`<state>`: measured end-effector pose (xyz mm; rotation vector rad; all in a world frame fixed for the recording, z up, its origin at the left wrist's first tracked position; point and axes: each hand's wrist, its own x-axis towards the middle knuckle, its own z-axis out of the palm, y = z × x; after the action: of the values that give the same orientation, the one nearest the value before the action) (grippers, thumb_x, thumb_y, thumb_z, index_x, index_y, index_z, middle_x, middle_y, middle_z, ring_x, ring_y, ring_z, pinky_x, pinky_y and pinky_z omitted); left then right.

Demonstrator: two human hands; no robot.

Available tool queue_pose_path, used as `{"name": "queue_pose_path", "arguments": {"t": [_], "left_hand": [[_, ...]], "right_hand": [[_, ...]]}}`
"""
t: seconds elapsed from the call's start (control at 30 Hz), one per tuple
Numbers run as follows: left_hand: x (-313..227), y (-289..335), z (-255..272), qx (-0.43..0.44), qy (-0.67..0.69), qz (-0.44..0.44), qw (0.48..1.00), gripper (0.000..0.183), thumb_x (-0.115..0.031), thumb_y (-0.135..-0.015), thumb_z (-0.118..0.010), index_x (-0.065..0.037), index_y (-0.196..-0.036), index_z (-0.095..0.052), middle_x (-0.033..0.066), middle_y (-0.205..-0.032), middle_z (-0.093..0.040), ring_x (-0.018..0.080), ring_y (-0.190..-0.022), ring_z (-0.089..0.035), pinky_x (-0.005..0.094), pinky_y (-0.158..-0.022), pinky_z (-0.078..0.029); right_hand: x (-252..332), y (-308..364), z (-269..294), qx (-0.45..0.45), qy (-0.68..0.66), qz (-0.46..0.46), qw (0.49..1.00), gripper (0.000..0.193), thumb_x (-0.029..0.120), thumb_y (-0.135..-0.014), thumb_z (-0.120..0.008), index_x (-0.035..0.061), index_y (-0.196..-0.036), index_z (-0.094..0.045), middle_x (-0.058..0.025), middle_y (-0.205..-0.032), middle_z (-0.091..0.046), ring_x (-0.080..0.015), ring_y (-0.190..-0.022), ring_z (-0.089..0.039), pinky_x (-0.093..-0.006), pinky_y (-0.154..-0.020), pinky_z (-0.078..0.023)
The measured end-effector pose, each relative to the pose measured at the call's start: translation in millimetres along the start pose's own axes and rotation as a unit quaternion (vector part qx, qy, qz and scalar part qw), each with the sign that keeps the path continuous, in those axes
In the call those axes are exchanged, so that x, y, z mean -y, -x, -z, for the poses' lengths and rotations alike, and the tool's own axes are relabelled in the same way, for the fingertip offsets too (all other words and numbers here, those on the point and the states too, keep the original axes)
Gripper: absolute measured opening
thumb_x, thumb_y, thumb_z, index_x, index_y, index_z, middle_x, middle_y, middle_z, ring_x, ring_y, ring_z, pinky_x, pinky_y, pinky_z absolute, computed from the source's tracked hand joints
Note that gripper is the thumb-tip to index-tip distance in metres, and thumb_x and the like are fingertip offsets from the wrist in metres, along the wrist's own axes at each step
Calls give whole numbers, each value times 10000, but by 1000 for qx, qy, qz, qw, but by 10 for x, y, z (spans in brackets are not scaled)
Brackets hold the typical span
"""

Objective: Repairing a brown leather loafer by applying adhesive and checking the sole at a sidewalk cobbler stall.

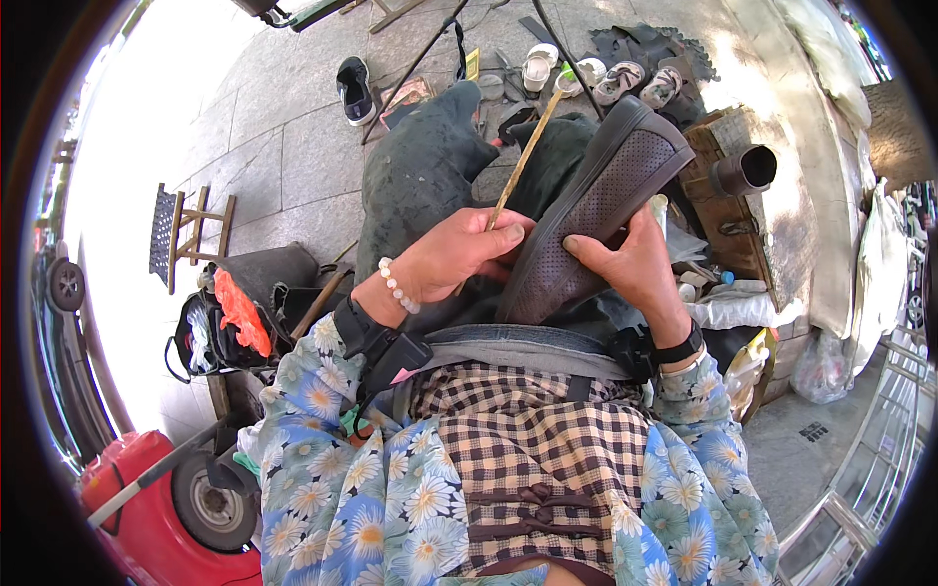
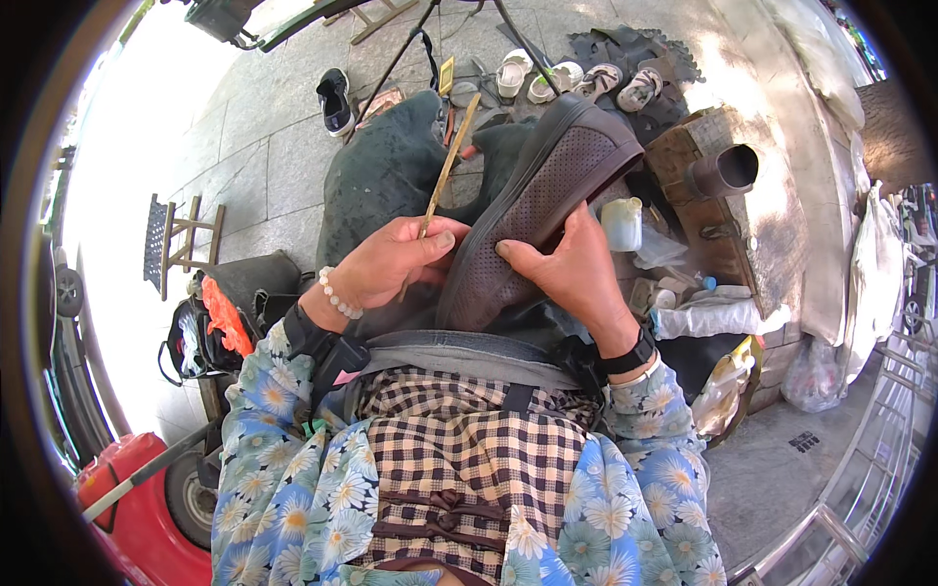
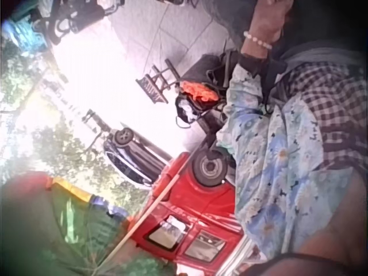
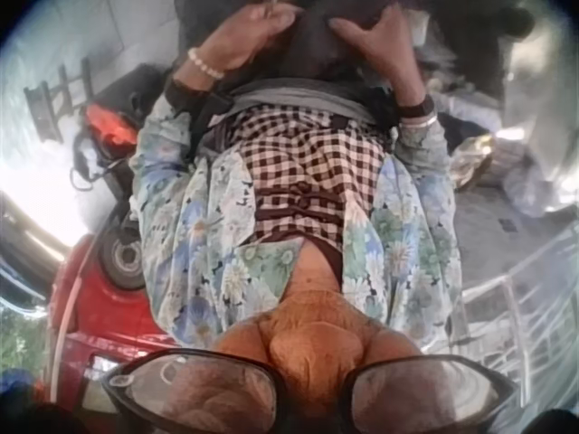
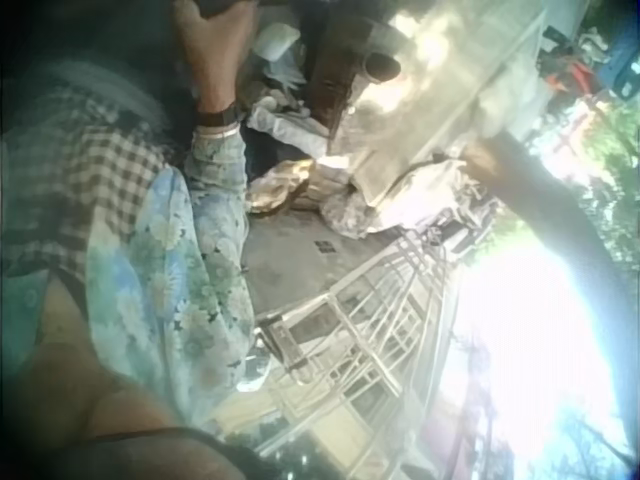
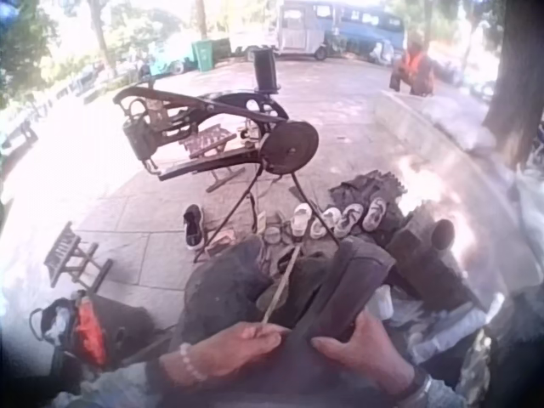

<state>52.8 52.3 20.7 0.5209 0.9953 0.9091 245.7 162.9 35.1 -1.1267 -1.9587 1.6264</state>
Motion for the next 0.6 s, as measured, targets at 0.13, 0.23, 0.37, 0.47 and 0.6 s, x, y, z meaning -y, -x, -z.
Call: {"name": "queue_pose_path", "arguments": {"t": [0.13,0.23,0.37,0.47,0.6], "left_hand": [[44,-34,29,-23,17,0,1000,385,-207,-955,-435,50,-1243,-441,103,-1147,-558,168,-1019,-556,332,-886,-460],[51,-47,45,-20,21,-3,1000,376,-192,-952,-439,49,-1240,-444,98,-1141,-561,158,-1020,-555,324,-890,-458],[51,-36,1,-15,-15,-27,999,366,-159,-945,-445,62,-1237,-450,87,-1124,-572,136,-1016,-548,289,-897,-442],[118,-60,2,-31,-95,-62,993,351,-135,-939,-451,75,-1220,-468,80,-1112,-579,116,-1004,-538,257,-900,-420],[132,-20,-32,-40,-127,-79,988,337,-122,-936,-453,83,-1202,-483,71,-1104,-581,102,-999,-526,240,-902,-402]], "right_hand": [[-3,-59,-41,-12,27,16,999,560,142,-658,-749,-35,-1111,-470,-139,-1008,-611,-200,-916,-597,-307,-806,-471],[62,-71,-40,-11,32,11,999,568,149,-656,-752,-37,-1113,-470,-143,-1012,-612,-202,-921,-597,-307,-806,-471],[-19,-84,1,-14,15,40,999,545,168,-688,-744,-36,-1115,-473,-135,-1031,-603,-193,-930,-587,-307,-818,-464],[-79,-176,84,-19,-132,2,991,495,178,-738,-719,-31,-1114,-476,-113,-1032,-589,-171,-919,-570,-303,-821,-456],[-5,-240,134,-45,-172,26,984,391,129,-790,-653,-24,-1106,-482,-70,-985,-577,-130,-870,-553,-277,-779,-454]]}}
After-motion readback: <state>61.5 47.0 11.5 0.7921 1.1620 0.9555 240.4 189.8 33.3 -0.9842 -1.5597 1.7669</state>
